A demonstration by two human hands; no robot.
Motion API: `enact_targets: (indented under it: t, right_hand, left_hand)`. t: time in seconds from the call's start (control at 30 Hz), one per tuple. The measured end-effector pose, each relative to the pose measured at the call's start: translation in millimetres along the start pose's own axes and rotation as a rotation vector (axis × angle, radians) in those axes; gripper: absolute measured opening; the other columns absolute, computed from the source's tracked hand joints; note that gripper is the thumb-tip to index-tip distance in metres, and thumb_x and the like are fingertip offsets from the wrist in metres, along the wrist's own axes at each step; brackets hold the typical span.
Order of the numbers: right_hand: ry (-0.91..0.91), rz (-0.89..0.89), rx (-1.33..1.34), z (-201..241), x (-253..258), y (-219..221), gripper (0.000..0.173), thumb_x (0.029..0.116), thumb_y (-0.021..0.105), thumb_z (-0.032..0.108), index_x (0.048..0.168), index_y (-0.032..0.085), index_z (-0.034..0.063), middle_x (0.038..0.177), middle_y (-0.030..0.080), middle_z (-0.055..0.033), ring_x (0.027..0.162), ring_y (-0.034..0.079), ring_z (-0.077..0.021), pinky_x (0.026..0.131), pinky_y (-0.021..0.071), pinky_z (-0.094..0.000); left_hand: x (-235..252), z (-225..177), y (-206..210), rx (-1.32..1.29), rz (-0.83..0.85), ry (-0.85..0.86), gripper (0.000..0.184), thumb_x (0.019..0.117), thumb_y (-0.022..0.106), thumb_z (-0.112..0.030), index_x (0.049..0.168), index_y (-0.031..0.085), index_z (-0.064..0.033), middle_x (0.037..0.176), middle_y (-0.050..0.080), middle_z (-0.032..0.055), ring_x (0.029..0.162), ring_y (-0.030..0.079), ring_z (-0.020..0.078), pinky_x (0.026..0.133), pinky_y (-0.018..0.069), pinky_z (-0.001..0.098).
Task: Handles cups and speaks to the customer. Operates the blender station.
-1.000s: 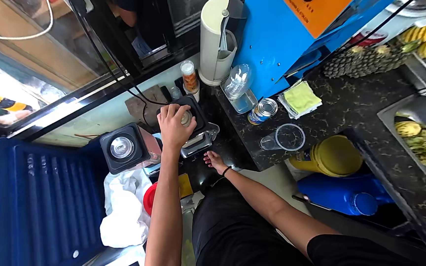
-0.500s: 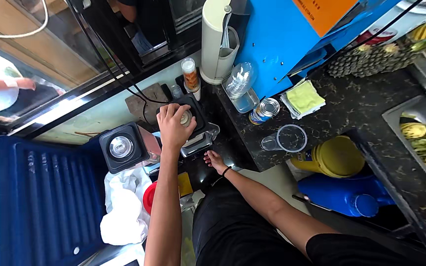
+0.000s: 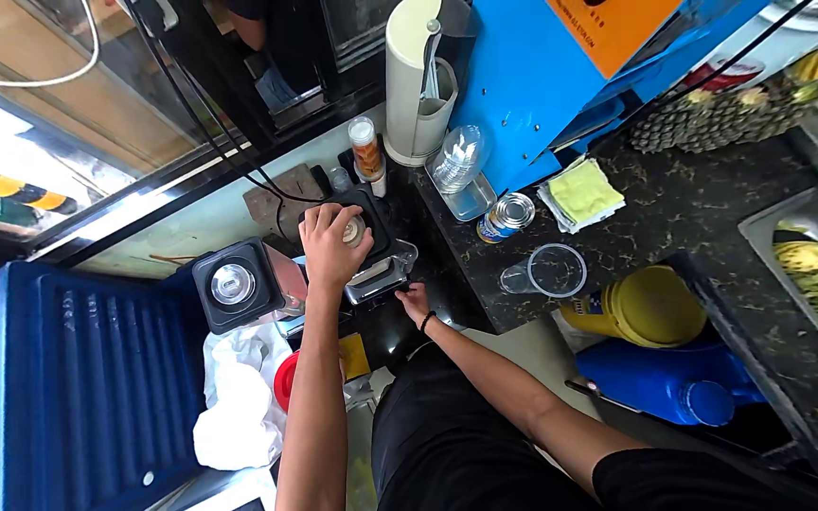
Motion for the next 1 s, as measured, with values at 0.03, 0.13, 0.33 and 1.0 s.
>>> enact_targets:
  t: [0.03, 0.13, 0.33, 1.0]
  right_hand:
    - [-0.133, -0.079, -0.039, 16, -5, -9, 0.064, 0.0942, 0.073, 0.021, 0.145, 0.044, -0.0044, 0.136, 0.056, -0.0296, 0.124, 0.058, -0.038, 0.107, 0.0478, -0.0494]
    - [-0.571, -0.164, -0.058, 70, -26, -30, 0.072, 0.0842, 0.077, 0.024, 0.145, 0.045, 0.0003, 0.139, 0.053, -0.0251, 0.129, 0.053, -0.0364, 0.105, 0.047, -0.0515]
    - [-0.861, 0.143, -0.022, 158, -59, -46, 0.024, 0.0872, 0.078, 0.023, 0.091, 0.065, 0.003, 0.078, 0.065, -0.0079, 0.065, 0.061, -0.0134, 0.058, 0.0528, -0.03]
    - [-1.157, 0.161, 0.27, 202, -107, -53, 0.042, 0.0773, 0.085, 0.023, 0.057, 0.054, 0.0036, 0.051, 0.054, -0.0027, 0.046, 0.049, -0.0074, 0.046, 0.0404, -0.0261]
  left_hand:
    - [0, 0, 0, -0.002, 0.002, 0.0, 0.035, 0.085, 0.072, -0.037, 0.115, 0.076, -0.0185, 0.118, 0.069, 0.0131, 0.115, 0.059, 0.0377, 0.095, 0.044, 0.0543]
    - [0, -1, -1, -0.01, 0.014, -0.009, 0.036, 0.0852, 0.073, -0.037, 0.115, 0.075, -0.0181, 0.118, 0.068, 0.0131, 0.115, 0.058, 0.0377, 0.096, 0.0435, 0.0546]
    - [-1, 1, 2, 0.01, 0.003, -0.005, 0.035, 0.0859, 0.071, -0.039, 0.115, 0.076, -0.0198, 0.118, 0.069, 0.0108, 0.115, 0.059, 0.0355, 0.096, 0.0443, 0.0525]
    - [-3, -71, -80, 0.101, 0.23, 0.012, 0.043, 0.0974, 0.066, -0.035, 0.134, 0.063, -0.012, 0.136, 0.058, 0.02, 0.127, 0.052, 0.0448, 0.097, 0.0433, 0.0661]
Point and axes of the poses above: each hand's wrist, its own x-axis towards the middle knuckle, its own y-axis out of the palm, z = x × y, the point moved 5 cm from there along x, towards the middle knuckle
